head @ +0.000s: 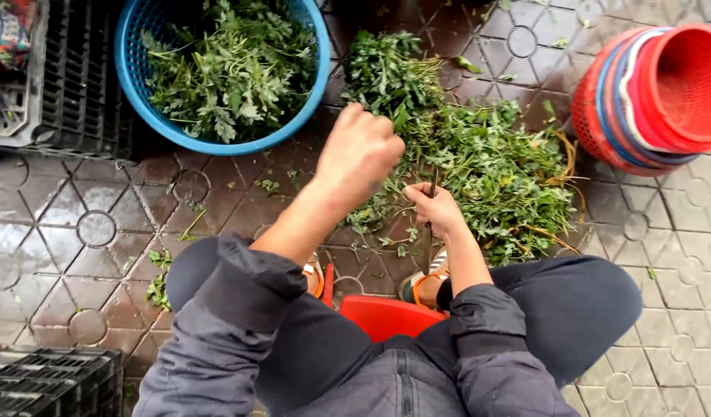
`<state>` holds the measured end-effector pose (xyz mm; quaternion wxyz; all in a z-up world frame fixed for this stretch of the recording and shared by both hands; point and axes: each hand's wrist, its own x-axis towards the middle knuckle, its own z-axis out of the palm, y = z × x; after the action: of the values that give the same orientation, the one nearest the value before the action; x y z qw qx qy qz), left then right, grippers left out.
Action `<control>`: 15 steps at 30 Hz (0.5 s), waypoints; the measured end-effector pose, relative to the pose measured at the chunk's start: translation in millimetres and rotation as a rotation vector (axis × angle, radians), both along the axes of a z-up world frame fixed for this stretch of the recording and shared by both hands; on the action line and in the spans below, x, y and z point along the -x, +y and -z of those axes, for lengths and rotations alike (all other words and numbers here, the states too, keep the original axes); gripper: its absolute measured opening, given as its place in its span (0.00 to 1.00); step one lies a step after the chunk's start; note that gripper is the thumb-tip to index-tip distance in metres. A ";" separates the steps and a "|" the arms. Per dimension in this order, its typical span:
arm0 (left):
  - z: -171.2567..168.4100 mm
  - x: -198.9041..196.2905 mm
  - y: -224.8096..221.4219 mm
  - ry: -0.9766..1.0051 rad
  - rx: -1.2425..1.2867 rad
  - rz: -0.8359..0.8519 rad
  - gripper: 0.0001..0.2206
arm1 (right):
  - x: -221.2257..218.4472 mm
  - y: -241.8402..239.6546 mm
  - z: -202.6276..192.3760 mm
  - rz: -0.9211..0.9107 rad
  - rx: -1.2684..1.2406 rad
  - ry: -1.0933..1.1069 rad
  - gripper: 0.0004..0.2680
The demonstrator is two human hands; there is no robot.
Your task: Sorting and cleaning leafy greens by hand and placing them into a basket
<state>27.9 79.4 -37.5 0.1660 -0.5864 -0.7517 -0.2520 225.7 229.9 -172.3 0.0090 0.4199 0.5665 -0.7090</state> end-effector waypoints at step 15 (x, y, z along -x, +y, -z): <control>77.3 -35.2 45.6 -0.080 0.015 0.055 0.05 | -4.4 -5.7 -123.2 0.153 0.400 0.334 0.37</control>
<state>63.1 125.0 -114.8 0.1241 -0.5976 -0.7432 -0.2742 230.1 224.2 -49.1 -0.0555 0.3284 0.3752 -0.8650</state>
